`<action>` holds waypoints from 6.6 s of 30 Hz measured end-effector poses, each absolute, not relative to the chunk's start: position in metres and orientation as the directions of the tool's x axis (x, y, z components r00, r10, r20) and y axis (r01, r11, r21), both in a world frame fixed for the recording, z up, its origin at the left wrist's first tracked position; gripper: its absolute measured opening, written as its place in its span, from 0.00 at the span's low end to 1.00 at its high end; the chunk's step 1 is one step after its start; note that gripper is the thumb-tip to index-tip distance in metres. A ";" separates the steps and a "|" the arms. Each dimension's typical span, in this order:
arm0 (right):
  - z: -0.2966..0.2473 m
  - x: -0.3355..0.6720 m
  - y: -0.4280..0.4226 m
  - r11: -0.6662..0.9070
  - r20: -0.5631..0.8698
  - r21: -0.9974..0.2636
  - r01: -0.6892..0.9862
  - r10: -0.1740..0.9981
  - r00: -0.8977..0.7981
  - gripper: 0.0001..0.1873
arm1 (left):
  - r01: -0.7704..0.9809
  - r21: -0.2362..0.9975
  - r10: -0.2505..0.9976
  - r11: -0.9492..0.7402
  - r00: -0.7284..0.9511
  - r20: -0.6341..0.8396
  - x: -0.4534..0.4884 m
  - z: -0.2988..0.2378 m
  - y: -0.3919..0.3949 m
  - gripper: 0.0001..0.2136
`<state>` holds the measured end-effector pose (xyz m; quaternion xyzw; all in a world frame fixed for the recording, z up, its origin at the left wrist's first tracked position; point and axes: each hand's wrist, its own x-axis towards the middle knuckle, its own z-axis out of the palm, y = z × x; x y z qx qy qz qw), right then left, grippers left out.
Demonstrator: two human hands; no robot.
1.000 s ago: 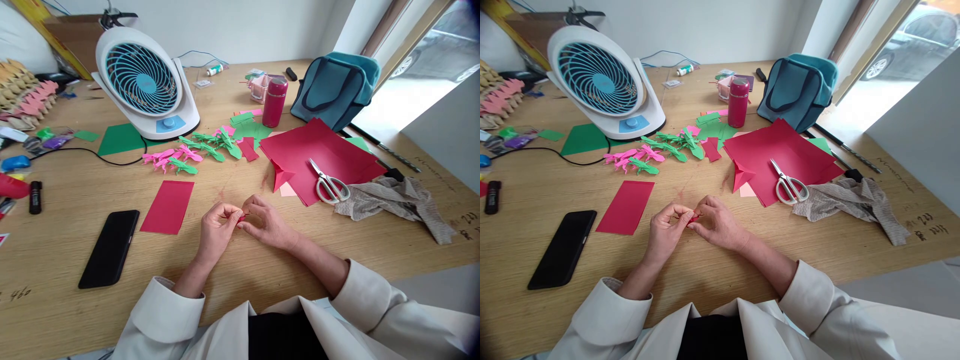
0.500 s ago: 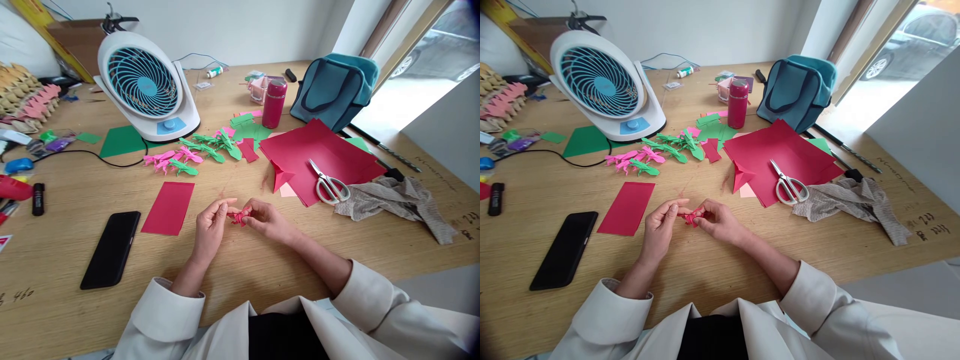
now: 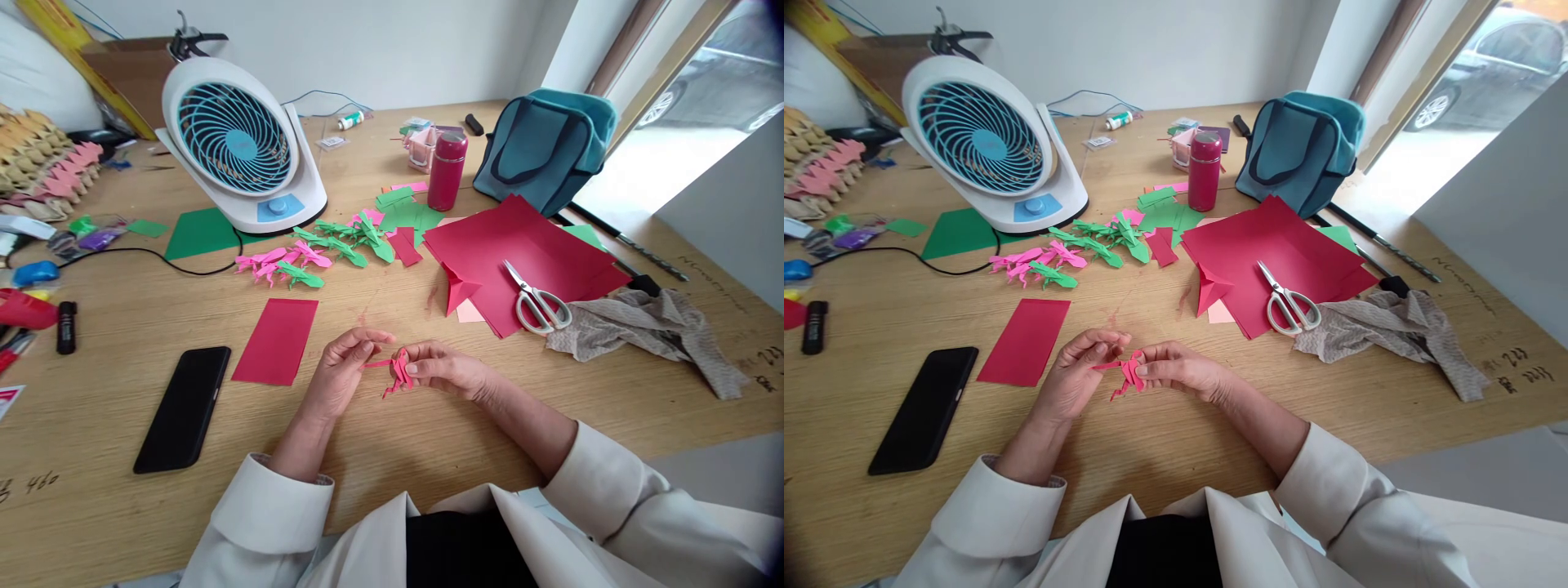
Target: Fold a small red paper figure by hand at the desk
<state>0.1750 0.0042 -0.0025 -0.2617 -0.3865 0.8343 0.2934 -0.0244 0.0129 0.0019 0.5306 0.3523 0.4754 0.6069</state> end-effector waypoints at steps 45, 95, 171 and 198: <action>-0.007 0.158 -0.001 0.186 0.163 -0.981 0.064 0.951 -0.265 0.07 | 0.129 0.991 0.946 -0.028 0.324 -0.015 -0.018 -0.008 0.014 0.08; 0.001 0.165 -0.002 0.441 0.389 -0.870 0.221 0.889 -0.241 0.04 | -0.001 0.994 0.951 0.110 0.289 -0.105 -0.007 -0.005 0.006 0.11; 0.007 0.177 0.014 -0.495 -0.374 -0.841 -0.218 0.824 -0.426 0.20 | 0.363 0.752 0.830 -0.550 0.337 0.444 -0.015 0.011 0.005 0.02; 0.006 0.182 0.015 -0.358 -0.240 -0.926 -0.118 0.803 -0.546 0.17 | 0.295 0.703 0.756 -0.648 0.358 0.547 -0.015 0.009 0.006 0.01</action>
